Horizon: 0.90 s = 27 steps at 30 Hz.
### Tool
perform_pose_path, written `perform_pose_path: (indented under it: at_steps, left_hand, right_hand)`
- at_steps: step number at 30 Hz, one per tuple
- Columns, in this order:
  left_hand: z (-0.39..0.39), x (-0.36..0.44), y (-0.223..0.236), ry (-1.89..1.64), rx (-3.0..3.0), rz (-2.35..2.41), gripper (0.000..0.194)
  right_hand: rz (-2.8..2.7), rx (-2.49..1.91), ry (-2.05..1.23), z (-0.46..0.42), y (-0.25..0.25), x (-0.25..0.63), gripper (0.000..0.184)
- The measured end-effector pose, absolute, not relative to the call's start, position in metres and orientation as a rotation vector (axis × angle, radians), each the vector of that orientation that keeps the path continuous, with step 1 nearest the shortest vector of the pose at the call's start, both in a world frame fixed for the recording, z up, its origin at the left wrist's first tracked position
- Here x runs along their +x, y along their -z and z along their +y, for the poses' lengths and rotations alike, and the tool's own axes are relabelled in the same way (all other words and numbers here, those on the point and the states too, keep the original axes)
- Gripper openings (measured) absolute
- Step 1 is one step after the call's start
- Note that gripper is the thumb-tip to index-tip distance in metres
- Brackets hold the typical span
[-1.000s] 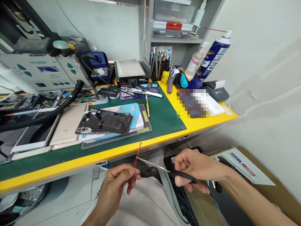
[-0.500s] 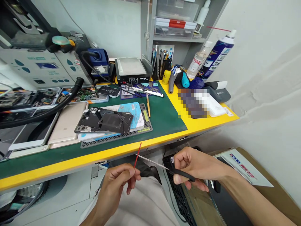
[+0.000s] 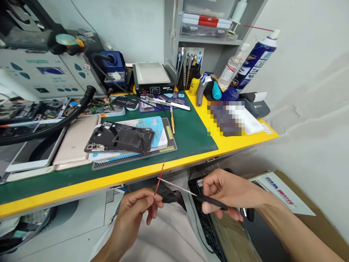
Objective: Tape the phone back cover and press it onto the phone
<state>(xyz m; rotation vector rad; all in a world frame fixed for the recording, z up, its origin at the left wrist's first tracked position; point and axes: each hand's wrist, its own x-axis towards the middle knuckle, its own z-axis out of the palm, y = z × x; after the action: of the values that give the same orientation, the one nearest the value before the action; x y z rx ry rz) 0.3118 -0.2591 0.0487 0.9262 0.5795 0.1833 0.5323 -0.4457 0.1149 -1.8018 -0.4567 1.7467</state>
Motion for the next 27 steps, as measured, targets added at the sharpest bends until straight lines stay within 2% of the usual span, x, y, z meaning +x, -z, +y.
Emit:
perform_pose_path:
  at_steps: [14,21,27]
  left_hand:
    - [-0.262,0.311,-0.043,-0.192,0.998,0.581,0.028]
    - [-0.260,0.305,-0.043,-0.173,1.040,0.550,0.032]
    - [-0.252,0.275,-0.057,-0.288,1.203,0.412,0.033]
  right_hand:
    - [-0.451,-1.863,-1.737,-0.441,-0.119,0.530,0.048]
    - [-0.471,-1.922,-1.744,-0.442,-0.115,0.525,0.044]
    - [-0.498,-2.067,-1.718,-0.456,-0.144,0.521,0.038]
